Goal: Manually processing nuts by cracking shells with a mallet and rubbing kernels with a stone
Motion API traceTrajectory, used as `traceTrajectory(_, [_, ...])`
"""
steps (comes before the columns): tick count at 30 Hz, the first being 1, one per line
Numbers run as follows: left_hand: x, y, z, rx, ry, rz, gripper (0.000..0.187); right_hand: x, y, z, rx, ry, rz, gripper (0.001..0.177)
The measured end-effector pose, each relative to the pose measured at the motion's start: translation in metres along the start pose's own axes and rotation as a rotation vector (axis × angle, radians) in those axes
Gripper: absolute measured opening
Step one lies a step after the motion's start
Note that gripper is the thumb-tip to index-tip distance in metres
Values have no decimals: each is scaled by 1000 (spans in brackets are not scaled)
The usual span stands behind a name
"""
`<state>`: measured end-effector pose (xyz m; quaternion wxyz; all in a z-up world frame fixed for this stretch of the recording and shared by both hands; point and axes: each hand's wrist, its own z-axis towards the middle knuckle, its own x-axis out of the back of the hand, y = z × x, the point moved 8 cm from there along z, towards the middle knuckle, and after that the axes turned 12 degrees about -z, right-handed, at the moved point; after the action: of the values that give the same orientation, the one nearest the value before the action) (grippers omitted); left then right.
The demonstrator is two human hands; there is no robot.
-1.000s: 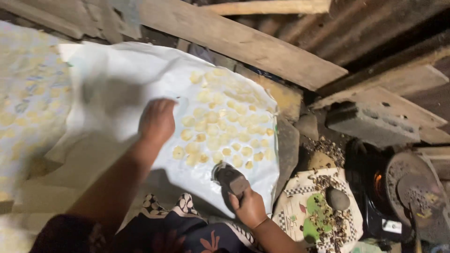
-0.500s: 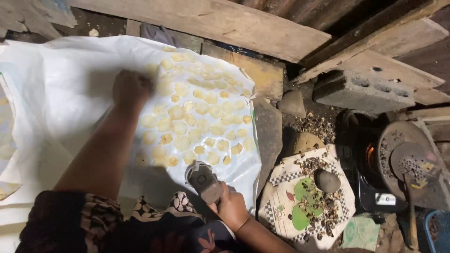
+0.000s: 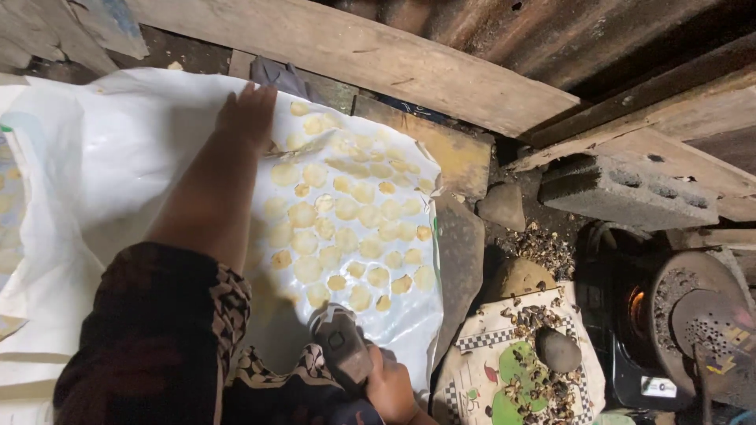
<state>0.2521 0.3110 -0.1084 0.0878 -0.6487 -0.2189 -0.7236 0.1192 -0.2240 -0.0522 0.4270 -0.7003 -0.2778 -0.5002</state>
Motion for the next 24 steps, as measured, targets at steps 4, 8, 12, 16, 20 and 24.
traceTrajectory(4, [-17,-9,18,121,-248,44,151,-21,12,-7,-63,-81,76,35])
traceTrajectory(8, [-7,-9,26,133,-173,144,127,-3,2,-1,-41,-43,110,35])
traceTrajectory(12, [-15,-7,31,185,-329,321,42,-1,-1,-3,-57,-60,83,43])
traceTrajectory(16, [62,17,22,175,25,288,35,19,-16,3,-19,-6,38,54])
traceTrajectory(20, [130,23,-24,241,149,-389,31,15,-21,5,-170,-75,281,58])
traceTrajectory(24, [159,52,-35,396,94,-1294,33,55,-36,20,-226,-55,505,53])
